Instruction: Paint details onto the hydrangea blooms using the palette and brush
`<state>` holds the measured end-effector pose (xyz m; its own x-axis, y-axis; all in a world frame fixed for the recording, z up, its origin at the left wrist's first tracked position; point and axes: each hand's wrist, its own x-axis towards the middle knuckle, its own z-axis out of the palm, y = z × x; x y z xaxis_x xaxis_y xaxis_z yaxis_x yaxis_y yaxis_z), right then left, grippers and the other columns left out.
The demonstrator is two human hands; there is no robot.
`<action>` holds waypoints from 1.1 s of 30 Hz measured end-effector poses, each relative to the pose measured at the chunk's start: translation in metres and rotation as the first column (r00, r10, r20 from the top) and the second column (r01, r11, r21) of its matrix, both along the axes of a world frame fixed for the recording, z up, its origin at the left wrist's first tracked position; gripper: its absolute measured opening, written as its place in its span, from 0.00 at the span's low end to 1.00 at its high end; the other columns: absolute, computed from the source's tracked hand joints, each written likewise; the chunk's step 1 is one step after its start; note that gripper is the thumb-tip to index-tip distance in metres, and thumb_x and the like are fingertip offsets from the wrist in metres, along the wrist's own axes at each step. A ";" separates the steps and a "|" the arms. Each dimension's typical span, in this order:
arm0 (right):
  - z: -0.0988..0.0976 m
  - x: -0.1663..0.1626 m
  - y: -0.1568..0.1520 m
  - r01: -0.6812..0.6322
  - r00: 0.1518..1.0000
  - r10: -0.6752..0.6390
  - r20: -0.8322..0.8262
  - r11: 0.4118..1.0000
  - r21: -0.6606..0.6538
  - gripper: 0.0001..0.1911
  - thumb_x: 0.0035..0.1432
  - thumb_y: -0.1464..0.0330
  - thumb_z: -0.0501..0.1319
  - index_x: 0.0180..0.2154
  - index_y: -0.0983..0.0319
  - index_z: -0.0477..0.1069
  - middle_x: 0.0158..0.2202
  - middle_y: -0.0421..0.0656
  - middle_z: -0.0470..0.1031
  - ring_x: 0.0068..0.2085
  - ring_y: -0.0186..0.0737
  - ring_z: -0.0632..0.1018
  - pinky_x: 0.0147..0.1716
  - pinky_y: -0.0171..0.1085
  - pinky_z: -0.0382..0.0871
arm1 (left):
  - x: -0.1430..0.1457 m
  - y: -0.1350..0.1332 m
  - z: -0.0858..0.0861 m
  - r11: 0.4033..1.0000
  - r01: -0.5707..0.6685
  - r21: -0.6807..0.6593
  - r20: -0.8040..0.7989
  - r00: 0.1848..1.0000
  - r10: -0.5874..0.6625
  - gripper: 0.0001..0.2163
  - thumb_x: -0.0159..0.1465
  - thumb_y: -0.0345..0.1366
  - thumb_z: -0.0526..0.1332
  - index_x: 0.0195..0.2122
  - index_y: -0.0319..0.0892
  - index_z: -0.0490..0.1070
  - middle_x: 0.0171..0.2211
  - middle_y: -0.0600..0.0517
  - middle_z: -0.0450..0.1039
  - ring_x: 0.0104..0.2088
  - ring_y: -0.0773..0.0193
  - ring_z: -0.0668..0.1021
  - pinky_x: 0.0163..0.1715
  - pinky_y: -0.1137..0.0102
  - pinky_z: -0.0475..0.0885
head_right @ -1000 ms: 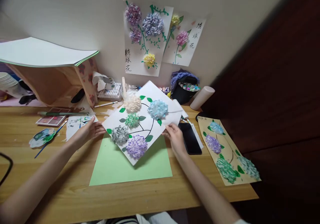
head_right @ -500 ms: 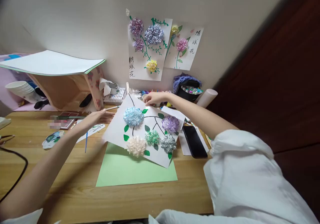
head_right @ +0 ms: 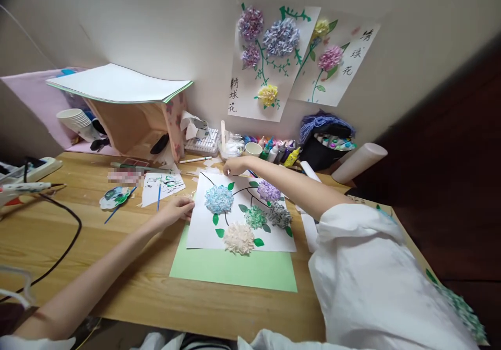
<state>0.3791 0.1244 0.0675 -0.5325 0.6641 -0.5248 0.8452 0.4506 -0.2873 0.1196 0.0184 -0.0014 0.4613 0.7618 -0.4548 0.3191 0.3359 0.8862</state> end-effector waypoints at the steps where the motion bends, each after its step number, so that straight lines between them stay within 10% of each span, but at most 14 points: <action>1: -0.004 -0.001 0.000 0.002 1.000 -0.002 0.005 1.000 0.021 0.15 0.64 0.62 0.57 0.50 0.60 0.69 0.53 0.46 0.71 0.48 0.41 0.75 0.47 0.46 0.73 | 0.001 0.000 -0.004 1.000 0.002 -0.013 -0.015 1.000 -0.002 0.12 0.64 0.42 0.60 0.41 0.37 0.71 0.37 0.49 0.74 0.36 0.64 0.77 0.38 0.64 0.75; 8: -0.017 -0.010 -0.013 0.035 0.999 -0.033 -0.016 0.983 0.178 0.11 0.64 0.65 0.57 0.46 0.61 0.71 0.47 0.46 0.74 0.43 0.38 0.76 0.43 0.42 0.74 | 0.005 -0.003 -0.015 0.999 -0.019 -0.044 -0.087 0.996 0.015 0.17 0.66 0.41 0.59 0.52 0.39 0.66 0.50 0.45 0.69 0.47 0.58 0.75 0.45 0.57 0.74; 15: 0.008 -0.017 -0.059 0.085 0.993 -0.035 -0.116 0.883 0.461 0.22 0.58 0.81 0.48 0.47 0.61 0.72 0.49 0.52 0.75 0.48 0.52 0.76 0.41 0.44 0.69 | 0.009 -0.010 -0.012 0.999 -0.040 0.014 -0.152 0.987 0.042 0.16 0.66 0.41 0.59 0.52 0.39 0.66 0.50 0.45 0.69 0.46 0.59 0.75 0.45 0.58 0.74; 21: 0.042 -0.032 -0.095 0.222 0.906 0.098 -0.413 0.720 0.657 0.13 0.65 0.69 0.49 0.42 0.58 0.73 0.41 0.48 0.78 0.41 0.46 0.77 0.36 0.42 0.69 | -0.048 0.001 0.023 0.887 -0.207 0.413 -0.282 0.897 0.340 0.14 0.64 0.44 0.59 0.39 0.37 0.73 0.39 0.46 0.75 0.42 0.57 0.77 0.45 0.62 0.72; 26: 0.034 -0.089 -0.074 -0.118 0.886 0.409 -0.221 0.658 0.744 0.13 0.66 0.70 0.49 0.38 0.62 0.72 0.36 0.48 0.77 0.40 0.43 0.75 0.34 0.39 0.68 | -0.133 0.018 0.039 0.621 -0.281 0.732 -0.330 0.651 0.684 0.31 0.55 0.48 0.66 0.57 0.42 0.60 0.58 0.42 0.61 0.61 0.48 0.63 0.61 0.58 0.56; 33: -0.028 -0.186 -0.046 -0.646 0.610 0.779 0.145 0.383 0.660 0.09 0.63 0.74 0.55 0.31 0.64 0.71 0.32 0.46 0.74 0.36 0.40 0.71 0.33 0.37 0.63 | -0.171 0.018 0.010 0.719 -0.169 0.674 -0.583 0.475 0.659 0.49 0.37 0.51 0.74 0.57 0.31 0.58 0.57 0.30 0.61 0.60 0.35 0.62 0.58 0.54 0.58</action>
